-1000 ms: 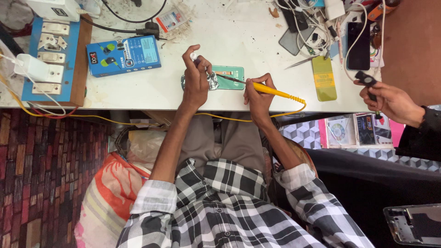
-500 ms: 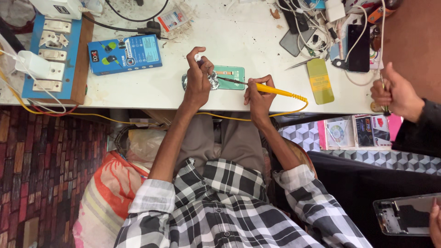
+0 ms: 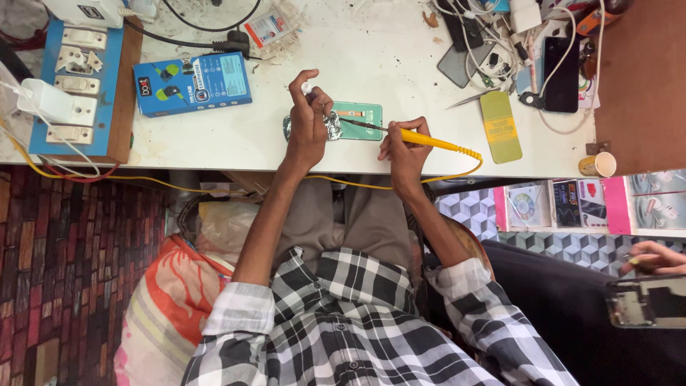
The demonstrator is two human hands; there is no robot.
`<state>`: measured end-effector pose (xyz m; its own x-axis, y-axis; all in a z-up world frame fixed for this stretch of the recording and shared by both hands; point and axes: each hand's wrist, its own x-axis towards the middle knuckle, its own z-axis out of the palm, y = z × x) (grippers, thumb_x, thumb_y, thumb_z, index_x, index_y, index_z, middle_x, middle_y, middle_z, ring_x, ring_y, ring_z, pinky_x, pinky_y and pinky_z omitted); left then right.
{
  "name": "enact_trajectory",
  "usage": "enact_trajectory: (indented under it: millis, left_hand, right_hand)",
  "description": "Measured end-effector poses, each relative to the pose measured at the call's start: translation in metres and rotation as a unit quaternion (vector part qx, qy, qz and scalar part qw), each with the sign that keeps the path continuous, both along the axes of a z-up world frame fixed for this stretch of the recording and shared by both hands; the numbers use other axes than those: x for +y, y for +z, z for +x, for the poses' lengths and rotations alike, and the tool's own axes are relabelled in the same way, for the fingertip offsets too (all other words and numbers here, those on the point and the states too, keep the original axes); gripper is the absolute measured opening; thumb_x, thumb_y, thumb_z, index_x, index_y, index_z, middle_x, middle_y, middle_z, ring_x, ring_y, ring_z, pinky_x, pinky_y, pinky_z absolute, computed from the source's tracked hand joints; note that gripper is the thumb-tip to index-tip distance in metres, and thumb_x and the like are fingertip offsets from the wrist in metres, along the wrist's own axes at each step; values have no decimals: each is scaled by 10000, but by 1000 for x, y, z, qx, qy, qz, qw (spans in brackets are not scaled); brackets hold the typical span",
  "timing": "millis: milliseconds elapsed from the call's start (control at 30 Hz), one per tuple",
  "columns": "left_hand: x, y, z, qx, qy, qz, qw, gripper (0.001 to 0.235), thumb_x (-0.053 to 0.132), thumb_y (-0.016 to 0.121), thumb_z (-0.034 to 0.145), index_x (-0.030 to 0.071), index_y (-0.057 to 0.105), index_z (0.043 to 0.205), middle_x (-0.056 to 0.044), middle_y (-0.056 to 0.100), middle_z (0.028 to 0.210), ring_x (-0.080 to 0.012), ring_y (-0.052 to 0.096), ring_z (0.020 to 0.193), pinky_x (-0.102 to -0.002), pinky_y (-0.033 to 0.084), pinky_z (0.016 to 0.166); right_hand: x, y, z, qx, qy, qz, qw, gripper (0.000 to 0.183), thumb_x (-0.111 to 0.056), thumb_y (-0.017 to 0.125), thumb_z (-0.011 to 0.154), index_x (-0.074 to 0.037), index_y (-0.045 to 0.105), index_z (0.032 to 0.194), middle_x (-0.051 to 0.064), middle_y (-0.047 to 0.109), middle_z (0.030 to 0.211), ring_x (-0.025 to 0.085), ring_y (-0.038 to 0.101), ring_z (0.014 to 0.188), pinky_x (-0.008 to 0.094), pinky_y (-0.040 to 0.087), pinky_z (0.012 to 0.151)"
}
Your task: The person solders a green circuit board using a soldering iron and solder wire. They repeatedly apply solder to various points on the board while holding it steady with their left hand.
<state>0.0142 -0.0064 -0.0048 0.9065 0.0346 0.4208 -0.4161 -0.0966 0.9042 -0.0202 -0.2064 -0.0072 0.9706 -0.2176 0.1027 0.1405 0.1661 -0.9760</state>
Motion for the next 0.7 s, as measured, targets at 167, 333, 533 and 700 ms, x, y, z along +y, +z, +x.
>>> enact_trajectory:
  millis: [167, 333, 533, 700]
  left_hand:
    - [1, 1, 0, 8, -6, -23, 1000, 329, 249, 326, 1189, 112, 280, 1486, -25, 455, 755, -141, 459, 730, -325, 434, 758]
    - [0, -1, 0, 1, -7, -28, 1000, 319, 218, 331, 1195, 107, 275, 1489, -34, 444, 780, -146, 451, 746, -321, 439, 771]
    - [1, 0, 0, 3, -10, -31, 999, 322, 172, 327, 1174, 98, 263, 1481, -32, 437, 785, -146, 449, 742, -327, 444, 756]
    - [0, 1, -1, 16, -5, -23, 1000, 325, 141, 352, 1177, 100, 266, 1487, -42, 439, 797, -149, 451, 740, -326, 446, 744]
  right_hand:
    - [1, 0, -1, 3, 0, -17, 1000, 202, -136, 675, 1043, -68, 493, 992, 62, 632, 669, 103, 598, 503, 208, 407, 456]
    - [0, -1, 1, 5, 6, -17, 1000, 196, -134, 670, 1045, -74, 488, 1005, 59, 634, 670, 100, 602, 505, 203, 410, 456]
    - [-1, -3, 1, 4, 8, -16, 1000, 197, -100, 668, 1039, -76, 479, 991, 57, 613, 660, 98, 573, 487, 207, 408, 438]
    - [-1, -4, 1, -11, 12, 0, 1000, 199, -59, 664, 1031, -78, 471, 988, 40, 584, 657, 91, 539, 482, 219, 411, 430]
